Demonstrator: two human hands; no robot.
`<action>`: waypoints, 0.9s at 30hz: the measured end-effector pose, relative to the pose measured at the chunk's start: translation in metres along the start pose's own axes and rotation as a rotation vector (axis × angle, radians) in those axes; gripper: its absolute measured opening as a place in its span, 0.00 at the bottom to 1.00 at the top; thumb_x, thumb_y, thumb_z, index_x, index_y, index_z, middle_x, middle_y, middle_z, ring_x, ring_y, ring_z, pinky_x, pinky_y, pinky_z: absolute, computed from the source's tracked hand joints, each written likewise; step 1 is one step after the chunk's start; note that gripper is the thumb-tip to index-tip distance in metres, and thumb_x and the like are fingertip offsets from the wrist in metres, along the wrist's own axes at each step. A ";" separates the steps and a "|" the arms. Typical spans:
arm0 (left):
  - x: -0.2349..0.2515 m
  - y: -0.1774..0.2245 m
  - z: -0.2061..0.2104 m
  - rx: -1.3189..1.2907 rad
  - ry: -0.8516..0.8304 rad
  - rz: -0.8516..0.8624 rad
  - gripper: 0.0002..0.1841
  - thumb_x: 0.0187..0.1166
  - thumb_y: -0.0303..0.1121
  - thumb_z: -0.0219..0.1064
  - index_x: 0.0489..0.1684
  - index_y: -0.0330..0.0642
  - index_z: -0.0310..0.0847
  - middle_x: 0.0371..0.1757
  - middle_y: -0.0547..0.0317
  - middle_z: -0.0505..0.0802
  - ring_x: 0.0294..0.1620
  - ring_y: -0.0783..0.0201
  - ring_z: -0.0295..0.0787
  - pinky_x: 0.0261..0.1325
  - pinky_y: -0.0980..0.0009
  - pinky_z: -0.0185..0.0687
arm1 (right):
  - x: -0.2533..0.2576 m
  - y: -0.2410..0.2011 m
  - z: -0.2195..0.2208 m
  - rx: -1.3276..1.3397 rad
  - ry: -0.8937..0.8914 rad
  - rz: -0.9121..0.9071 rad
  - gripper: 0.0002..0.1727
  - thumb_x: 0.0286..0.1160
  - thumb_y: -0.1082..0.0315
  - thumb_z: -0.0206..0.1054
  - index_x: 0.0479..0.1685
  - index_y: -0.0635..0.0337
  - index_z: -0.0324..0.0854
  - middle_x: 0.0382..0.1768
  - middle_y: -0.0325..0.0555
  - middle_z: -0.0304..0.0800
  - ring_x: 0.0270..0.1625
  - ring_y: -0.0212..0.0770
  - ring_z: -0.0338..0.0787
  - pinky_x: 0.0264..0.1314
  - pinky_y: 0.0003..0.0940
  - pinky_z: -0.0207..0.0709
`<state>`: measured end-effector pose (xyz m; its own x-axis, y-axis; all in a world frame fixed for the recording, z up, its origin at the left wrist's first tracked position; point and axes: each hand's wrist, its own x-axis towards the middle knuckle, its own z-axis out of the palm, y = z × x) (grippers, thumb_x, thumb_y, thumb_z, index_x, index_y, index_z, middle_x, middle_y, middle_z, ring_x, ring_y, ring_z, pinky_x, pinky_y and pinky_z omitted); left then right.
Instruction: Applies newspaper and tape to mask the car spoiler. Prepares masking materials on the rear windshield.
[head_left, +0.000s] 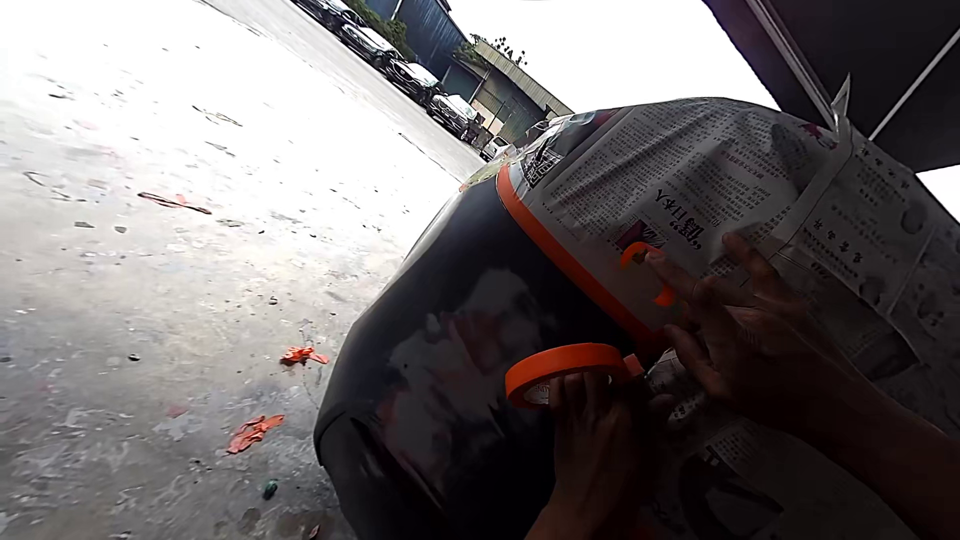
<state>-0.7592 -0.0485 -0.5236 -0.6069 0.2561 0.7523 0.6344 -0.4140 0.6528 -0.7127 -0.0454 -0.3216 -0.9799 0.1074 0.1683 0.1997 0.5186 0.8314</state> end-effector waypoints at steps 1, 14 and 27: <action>-0.001 -0.001 -0.001 0.003 0.015 0.002 0.28 0.81 0.68 0.53 0.41 0.58 0.93 0.39 0.60 0.86 0.50 0.60 0.78 0.64 0.59 0.61 | 0.002 -0.001 0.001 -0.001 0.013 0.008 0.38 0.75 0.66 0.56 0.90 0.62 0.61 0.24 0.37 0.83 0.32 0.40 0.86 0.90 0.71 0.44; 0.005 -0.002 -0.002 -0.018 -0.078 0.018 0.11 0.79 0.46 0.66 0.29 0.62 0.93 0.38 0.62 0.86 0.51 0.60 0.81 0.65 0.58 0.64 | -0.015 0.001 0.000 0.091 -0.126 -0.143 0.35 0.77 0.53 0.66 0.87 0.47 0.67 0.59 0.26 0.91 0.76 0.35 0.82 0.95 0.71 0.36; 0.004 -0.004 0.007 0.189 0.015 0.001 0.12 0.81 0.50 0.64 0.45 0.63 0.94 0.39 0.59 0.86 0.47 0.59 0.80 0.65 0.58 0.64 | -0.020 -0.014 0.023 0.019 -0.022 -0.059 0.31 0.81 0.64 0.64 0.86 0.48 0.70 0.47 0.35 0.91 0.65 0.40 0.87 0.93 0.73 0.39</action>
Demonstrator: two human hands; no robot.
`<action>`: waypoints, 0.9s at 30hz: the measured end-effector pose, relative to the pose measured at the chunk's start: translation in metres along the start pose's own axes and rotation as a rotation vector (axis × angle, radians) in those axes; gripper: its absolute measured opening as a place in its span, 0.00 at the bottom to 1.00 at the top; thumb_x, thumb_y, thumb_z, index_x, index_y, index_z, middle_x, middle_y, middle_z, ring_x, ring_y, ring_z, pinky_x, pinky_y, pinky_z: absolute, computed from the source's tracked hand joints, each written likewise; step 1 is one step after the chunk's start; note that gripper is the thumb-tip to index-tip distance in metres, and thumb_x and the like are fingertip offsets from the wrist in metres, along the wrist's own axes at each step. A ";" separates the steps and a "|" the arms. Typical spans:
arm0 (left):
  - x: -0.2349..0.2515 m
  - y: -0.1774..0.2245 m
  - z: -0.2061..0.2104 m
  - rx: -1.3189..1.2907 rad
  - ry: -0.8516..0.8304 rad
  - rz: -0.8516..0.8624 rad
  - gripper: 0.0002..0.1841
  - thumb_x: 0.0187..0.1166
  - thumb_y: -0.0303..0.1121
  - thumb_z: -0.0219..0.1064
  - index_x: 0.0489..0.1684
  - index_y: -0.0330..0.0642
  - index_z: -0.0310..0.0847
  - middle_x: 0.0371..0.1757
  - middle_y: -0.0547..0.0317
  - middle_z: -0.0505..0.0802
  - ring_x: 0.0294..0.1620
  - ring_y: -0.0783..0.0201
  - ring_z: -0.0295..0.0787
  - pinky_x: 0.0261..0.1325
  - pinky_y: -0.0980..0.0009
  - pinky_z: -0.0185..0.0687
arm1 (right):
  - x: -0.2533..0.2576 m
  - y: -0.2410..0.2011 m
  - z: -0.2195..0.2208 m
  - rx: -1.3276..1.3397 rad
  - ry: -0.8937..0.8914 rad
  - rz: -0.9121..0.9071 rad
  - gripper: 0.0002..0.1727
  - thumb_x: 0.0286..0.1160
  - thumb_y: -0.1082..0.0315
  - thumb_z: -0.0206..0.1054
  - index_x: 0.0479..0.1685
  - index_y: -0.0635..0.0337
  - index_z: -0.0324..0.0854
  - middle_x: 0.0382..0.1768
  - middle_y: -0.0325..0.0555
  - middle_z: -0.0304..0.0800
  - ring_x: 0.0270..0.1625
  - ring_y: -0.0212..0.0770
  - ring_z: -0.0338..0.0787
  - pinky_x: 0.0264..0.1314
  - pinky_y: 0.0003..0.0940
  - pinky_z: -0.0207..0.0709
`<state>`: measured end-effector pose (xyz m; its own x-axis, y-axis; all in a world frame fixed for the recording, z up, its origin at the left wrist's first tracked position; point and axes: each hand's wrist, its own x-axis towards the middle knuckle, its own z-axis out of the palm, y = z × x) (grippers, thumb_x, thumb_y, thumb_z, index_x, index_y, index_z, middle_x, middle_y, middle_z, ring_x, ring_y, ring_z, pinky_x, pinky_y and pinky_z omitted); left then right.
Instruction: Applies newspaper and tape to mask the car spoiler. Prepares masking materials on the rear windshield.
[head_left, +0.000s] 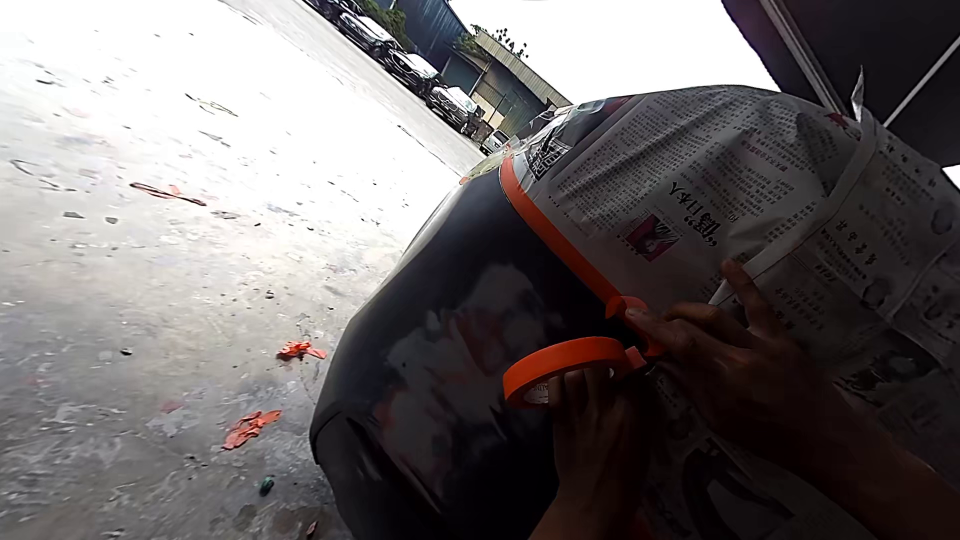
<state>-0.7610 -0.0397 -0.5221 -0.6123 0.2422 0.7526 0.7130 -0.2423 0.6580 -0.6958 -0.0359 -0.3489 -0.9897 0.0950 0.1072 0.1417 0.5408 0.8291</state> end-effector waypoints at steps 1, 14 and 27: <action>0.003 0.000 0.000 0.003 -0.008 -0.015 0.12 0.81 0.50 0.64 0.45 0.63 0.93 0.40 0.58 0.85 0.48 0.59 0.79 0.65 0.57 0.63 | -0.001 -0.001 0.004 -0.010 0.028 0.015 0.30 0.82 0.64 0.65 0.85 0.48 0.71 0.49 0.37 0.90 0.66 0.42 0.87 0.92 0.73 0.42; 0.013 -0.005 -0.003 -0.010 0.011 -0.022 0.08 0.72 0.46 0.67 0.38 0.62 0.91 0.38 0.60 0.85 0.48 0.57 0.80 0.63 0.57 0.62 | -0.045 -0.040 0.030 0.191 0.295 0.483 0.13 0.85 0.57 0.60 0.44 0.38 0.92 0.44 0.29 0.95 0.58 0.35 0.86 0.63 0.41 0.67; 0.011 -0.008 -0.001 0.000 0.024 0.011 0.11 0.78 0.50 0.63 0.40 0.64 0.91 0.38 0.61 0.84 0.48 0.59 0.79 0.63 0.58 0.61 | -0.036 -0.043 0.050 -0.071 0.318 0.448 0.11 0.83 0.58 0.63 0.46 0.43 0.93 0.42 0.37 0.93 0.51 0.44 0.84 0.58 0.44 0.65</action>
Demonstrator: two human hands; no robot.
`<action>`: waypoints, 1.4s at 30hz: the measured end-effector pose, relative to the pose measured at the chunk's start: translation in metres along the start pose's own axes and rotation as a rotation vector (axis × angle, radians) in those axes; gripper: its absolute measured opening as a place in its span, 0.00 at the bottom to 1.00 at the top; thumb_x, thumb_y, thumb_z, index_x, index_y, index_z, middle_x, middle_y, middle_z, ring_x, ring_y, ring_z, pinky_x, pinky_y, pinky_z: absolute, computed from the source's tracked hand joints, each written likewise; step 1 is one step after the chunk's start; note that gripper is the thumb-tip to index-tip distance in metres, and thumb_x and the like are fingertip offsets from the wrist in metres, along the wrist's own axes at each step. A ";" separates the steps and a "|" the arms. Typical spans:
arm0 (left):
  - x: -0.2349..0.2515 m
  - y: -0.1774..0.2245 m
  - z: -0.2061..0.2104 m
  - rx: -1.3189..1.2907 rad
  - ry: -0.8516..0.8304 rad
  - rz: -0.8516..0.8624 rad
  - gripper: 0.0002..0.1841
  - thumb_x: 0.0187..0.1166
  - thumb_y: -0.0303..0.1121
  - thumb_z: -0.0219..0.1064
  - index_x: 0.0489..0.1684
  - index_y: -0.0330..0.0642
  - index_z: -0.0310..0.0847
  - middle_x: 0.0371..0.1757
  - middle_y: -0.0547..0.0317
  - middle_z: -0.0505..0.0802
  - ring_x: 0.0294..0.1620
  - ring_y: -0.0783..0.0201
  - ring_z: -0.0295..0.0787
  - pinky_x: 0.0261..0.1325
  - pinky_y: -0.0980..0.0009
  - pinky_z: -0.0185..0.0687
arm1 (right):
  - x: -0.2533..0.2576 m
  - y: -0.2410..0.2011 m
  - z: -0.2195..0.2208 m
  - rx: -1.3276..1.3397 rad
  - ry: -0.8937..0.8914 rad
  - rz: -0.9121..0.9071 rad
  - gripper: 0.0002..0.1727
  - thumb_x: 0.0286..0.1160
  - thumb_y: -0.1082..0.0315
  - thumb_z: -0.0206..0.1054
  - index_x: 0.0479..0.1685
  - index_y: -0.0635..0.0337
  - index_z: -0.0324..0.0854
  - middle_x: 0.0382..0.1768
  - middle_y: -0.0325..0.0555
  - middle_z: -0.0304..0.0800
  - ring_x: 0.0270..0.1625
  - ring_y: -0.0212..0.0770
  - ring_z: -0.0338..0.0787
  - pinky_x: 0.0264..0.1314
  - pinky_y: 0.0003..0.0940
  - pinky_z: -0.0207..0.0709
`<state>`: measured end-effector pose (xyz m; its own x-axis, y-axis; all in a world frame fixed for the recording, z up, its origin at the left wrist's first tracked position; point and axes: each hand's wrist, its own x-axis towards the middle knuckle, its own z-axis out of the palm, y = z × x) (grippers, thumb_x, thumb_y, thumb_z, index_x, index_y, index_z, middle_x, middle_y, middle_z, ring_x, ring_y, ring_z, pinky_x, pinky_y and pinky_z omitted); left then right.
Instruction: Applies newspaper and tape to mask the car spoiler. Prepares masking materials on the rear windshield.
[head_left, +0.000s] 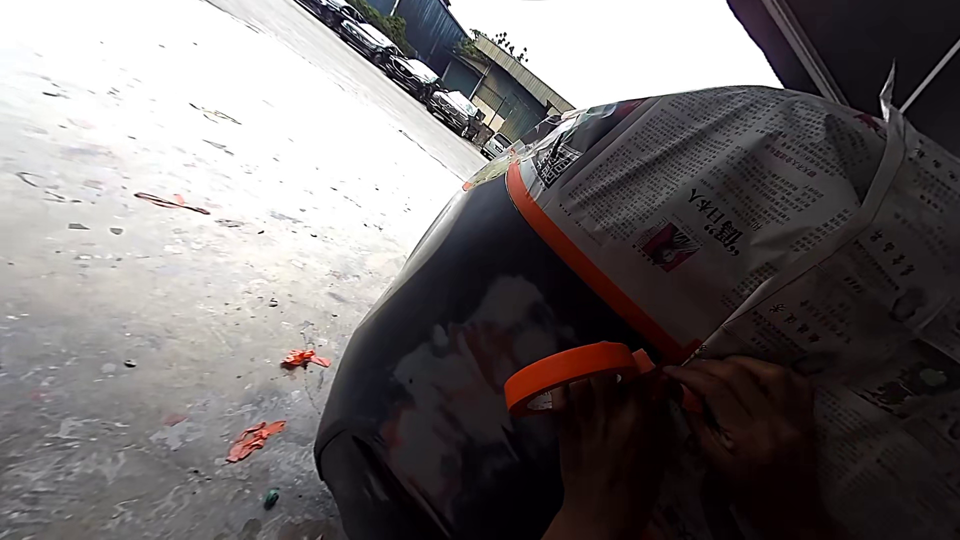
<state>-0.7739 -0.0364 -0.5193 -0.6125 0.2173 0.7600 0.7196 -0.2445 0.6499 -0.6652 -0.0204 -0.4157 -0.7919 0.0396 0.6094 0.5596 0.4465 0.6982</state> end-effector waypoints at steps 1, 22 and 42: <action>0.000 0.000 0.000 0.002 -0.003 0.002 0.11 0.78 0.51 0.63 0.41 0.65 0.91 0.38 0.61 0.84 0.48 0.59 0.79 0.63 0.58 0.62 | -0.002 0.000 0.002 -0.008 0.022 0.007 0.11 0.84 0.57 0.64 0.51 0.43 0.92 0.43 0.40 0.92 0.50 0.45 0.83 0.58 0.44 0.65; -0.028 -0.016 -0.017 0.181 -0.080 0.225 0.16 0.81 0.51 0.60 0.58 0.77 0.92 0.49 0.57 0.92 0.56 0.60 0.83 0.65 0.61 0.63 | 0.037 -0.007 -0.019 0.213 -0.005 0.537 0.24 0.69 0.50 0.75 0.61 0.48 0.78 0.32 0.29 0.80 0.29 0.30 0.81 0.27 0.32 0.77; 0.010 -0.040 -0.089 -0.429 -0.307 0.235 0.26 0.87 0.34 0.53 0.87 0.50 0.66 0.54 0.53 0.91 0.47 0.61 0.89 0.50 0.63 0.89 | -0.026 -0.044 0.006 0.110 -0.018 0.268 0.24 0.73 0.53 0.74 0.68 0.43 0.79 0.81 0.46 0.74 0.89 0.59 0.62 0.86 0.60 0.62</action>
<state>-0.8373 -0.1085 -0.5371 -0.2827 0.3594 0.8893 0.5885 -0.6672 0.4567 -0.6700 -0.0359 -0.4644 -0.6240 0.1845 0.7593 0.7205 0.5119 0.4678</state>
